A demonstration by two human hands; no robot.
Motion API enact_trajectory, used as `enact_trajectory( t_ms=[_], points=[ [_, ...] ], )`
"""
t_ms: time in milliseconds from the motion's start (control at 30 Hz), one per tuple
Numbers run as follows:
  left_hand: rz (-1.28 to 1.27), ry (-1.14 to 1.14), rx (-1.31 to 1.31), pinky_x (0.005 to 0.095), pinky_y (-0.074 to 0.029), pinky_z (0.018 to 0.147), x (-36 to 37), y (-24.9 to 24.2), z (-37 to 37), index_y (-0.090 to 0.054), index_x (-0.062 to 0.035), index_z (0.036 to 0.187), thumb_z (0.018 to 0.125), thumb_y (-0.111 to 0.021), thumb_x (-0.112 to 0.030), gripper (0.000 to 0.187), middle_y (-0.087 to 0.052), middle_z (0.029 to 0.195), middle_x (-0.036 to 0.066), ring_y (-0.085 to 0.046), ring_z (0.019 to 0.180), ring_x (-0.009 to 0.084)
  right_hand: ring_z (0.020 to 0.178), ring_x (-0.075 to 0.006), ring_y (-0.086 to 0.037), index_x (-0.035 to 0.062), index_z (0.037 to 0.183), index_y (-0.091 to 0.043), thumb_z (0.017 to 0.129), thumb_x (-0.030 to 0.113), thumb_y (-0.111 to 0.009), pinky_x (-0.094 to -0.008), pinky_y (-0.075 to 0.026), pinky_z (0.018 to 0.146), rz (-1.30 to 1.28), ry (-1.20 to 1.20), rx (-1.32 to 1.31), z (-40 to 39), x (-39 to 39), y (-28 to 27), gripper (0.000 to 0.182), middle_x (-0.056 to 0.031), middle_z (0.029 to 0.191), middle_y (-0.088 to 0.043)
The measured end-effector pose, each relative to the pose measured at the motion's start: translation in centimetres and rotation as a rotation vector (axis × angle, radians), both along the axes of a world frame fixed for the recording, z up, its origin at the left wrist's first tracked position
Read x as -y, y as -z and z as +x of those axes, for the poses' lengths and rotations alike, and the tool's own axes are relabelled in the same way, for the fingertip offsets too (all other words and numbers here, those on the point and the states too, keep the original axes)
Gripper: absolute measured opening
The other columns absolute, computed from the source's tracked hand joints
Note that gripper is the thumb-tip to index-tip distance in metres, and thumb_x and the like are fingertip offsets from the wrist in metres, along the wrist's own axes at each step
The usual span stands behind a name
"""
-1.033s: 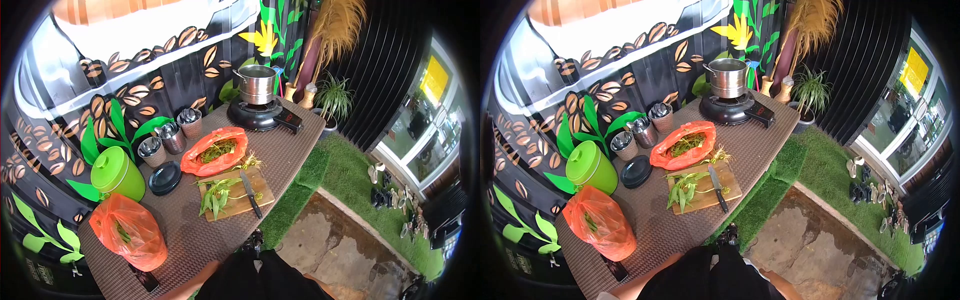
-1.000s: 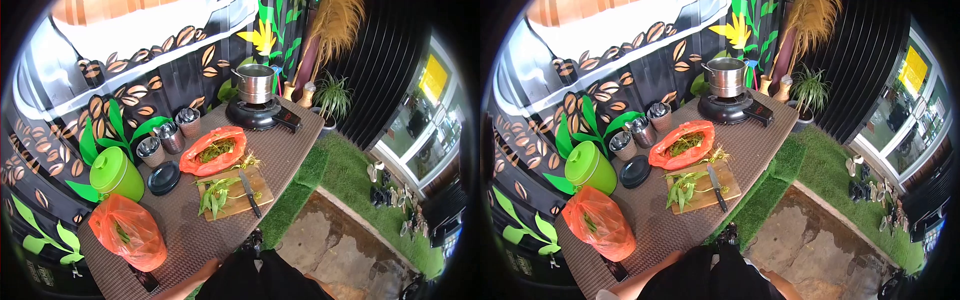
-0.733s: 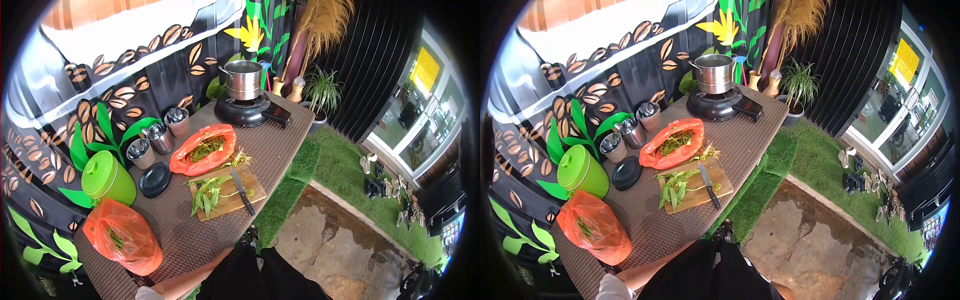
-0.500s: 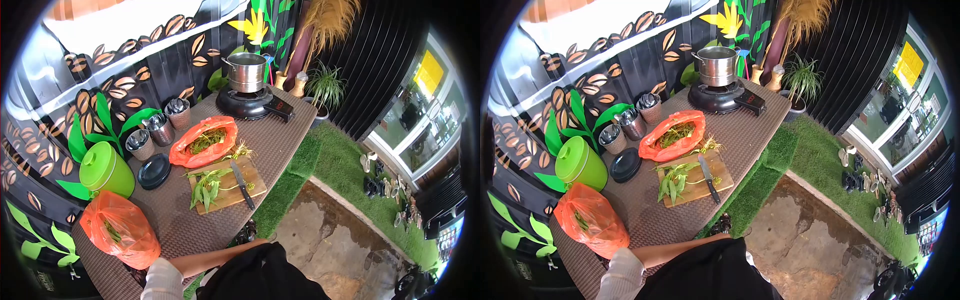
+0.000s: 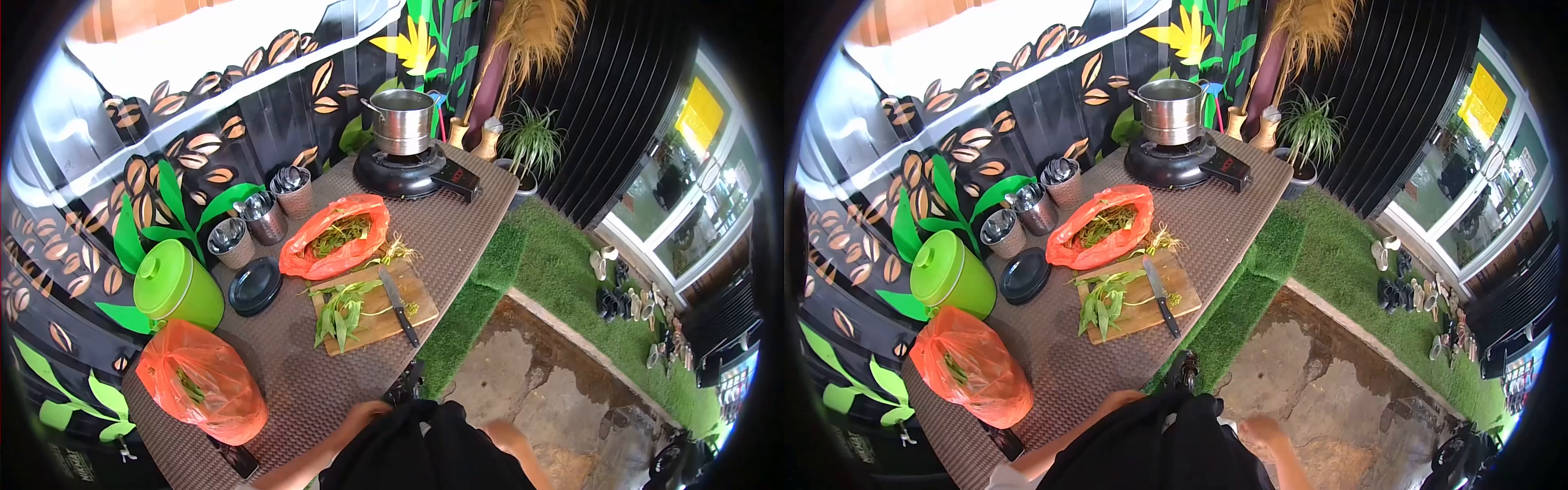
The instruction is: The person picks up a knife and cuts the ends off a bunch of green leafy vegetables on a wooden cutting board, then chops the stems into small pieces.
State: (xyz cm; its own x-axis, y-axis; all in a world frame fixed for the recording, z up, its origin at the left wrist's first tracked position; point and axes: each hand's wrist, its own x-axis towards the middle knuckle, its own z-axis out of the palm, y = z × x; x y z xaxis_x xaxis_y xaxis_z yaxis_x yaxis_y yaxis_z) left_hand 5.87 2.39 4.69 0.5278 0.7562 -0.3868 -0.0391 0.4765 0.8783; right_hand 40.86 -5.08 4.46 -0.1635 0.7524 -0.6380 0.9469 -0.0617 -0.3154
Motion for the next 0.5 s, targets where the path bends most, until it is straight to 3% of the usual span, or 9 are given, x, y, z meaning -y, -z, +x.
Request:
enact_trajectory(
  t_ms=[33, 67, 100, 167, 200, 333, 500],
  points=[
    [0.092, 0.103, -0.179, 0.0272, -0.047, 0.076, 0.6, -1.5, -1.9, -0.062, 0.005, 0.1, 0.086, -0.059, -0.01, 0.021, -0.064, 0.091, 0.007, -0.059, 0.088, 0.0118, 0.122, -0.0326, -0.047, 0.0094, 0.127, -0.053, 0.091, 0.02, -0.044, -0.0379, -0.034, 0.104, 0.023, 0.198, -0.064, -2.0, -2.5, -2.4, 0.038, -0.0141, 0.13, -0.052],
    [0.185, 0.208, -0.359, 0.0279, -0.048, 0.076, 1.1, -2.9, -3.2, -0.063, 0.0046, 0.1, 0.085, -0.06, -0.01, 0.021, -0.065, 0.091, 0.008, -0.06, 0.088, 0.0125, 0.115, -0.0328, -0.051, 0.0077, 0.125, -0.053, 0.088, 0.02, -0.048, -0.0371, -0.039, 0.098, 0.249, 0.11, -0.344, -3.9, -4.5, -2.9, 0.039, -0.018, 0.124, -0.054],
    [0.186, 0.205, -0.36, 0.0279, -0.048, 0.076, 1.7, -4.0, -3.4, -0.063, 0.0046, 0.1, 0.085, -0.06, -0.01, 0.021, -0.065, 0.091, 0.008, -0.06, 0.088, 0.0125, 0.108, -0.0331, -0.056, 0.0059, 0.124, -0.053, 0.085, 0.02, -0.052, -0.0363, -0.044, 0.092, 0.478, 0.015, -0.624, -5.5, -6.1, -2.5, 0.041, -0.0219, 0.118, -0.056],
    [0.129, 0.068, -0.397, 0.0298, -0.05, 0.074, 2.8, -5.3, -3.7, -0.064, 0.0037, 0.099, 0.083, -0.06, -0.006, 0.02, -0.067, 0.09, 0.01, -0.062, 0.084, 0.0145, 0.109, -0.0273, -0.057, 0.0004, 0.124, -0.051, 0.087, 0.021, -0.053, -0.0348, -0.042, 0.094, 0.155, -0.007, -1.151, -8.3, -7.5, 1.0, 0.042, -0.0171, 0.114, -0.059],
    [0.118, 0.034, -0.4, 0.0299, -0.05, 0.074, 3.1, -5.0, -3.8, -0.064, 0.0034, 0.099, 0.082, -0.06, -0.006, 0.02, -0.067, 0.09, 0.01, -0.063, 0.084, 0.0147, 0.108, -0.027, -0.057, 0.0001, 0.123, -0.051, 0.087, 0.02, -0.053, -0.0349, -0.042, 0.093, 0.006, -0.032, -1.247, -8.9, -7.7, 1.1, 0.041, -0.0173, 0.113, -0.06],
    [0.206, 0.16, -0.455, 0.0303, -0.05, 0.073, 3.5, -0.4, -5.0, -0.065, 0.0023, 0.099, 0.082, -0.06, -0.006, 0.02, -0.067, 0.089, 0.011, -0.063, 0.083, 0.0154, 0.103, -0.026, -0.059, -0.0009, 0.118, -0.054, 0.086, 0.016, -0.052, -0.0351, -0.044, 0.089, -0.35, -0.154, -1.25, -9.9, -8.4, 0.0, 0.036, -0.0177, 0.109, -0.061],
    [0.301, 0.396, -0.524, 0.0307, -0.05, 0.072, 0.6, 0.8, -7.1, -0.065, 0.0011, 0.098, 0.081, -0.059, -0.005, 0.019, -0.067, 0.089, 0.011, -0.063, 0.082, 0.0162, 0.097, -0.0247, -0.061, -0.0023, 0.112, -0.057, 0.085, 0.011, -0.05, -0.0353, -0.045, 0.085, -0.452, -0.295, -1.08, -11.7, -10.6, -0.6, 0.031, -0.0182, 0.103, -0.063]
  ],
)
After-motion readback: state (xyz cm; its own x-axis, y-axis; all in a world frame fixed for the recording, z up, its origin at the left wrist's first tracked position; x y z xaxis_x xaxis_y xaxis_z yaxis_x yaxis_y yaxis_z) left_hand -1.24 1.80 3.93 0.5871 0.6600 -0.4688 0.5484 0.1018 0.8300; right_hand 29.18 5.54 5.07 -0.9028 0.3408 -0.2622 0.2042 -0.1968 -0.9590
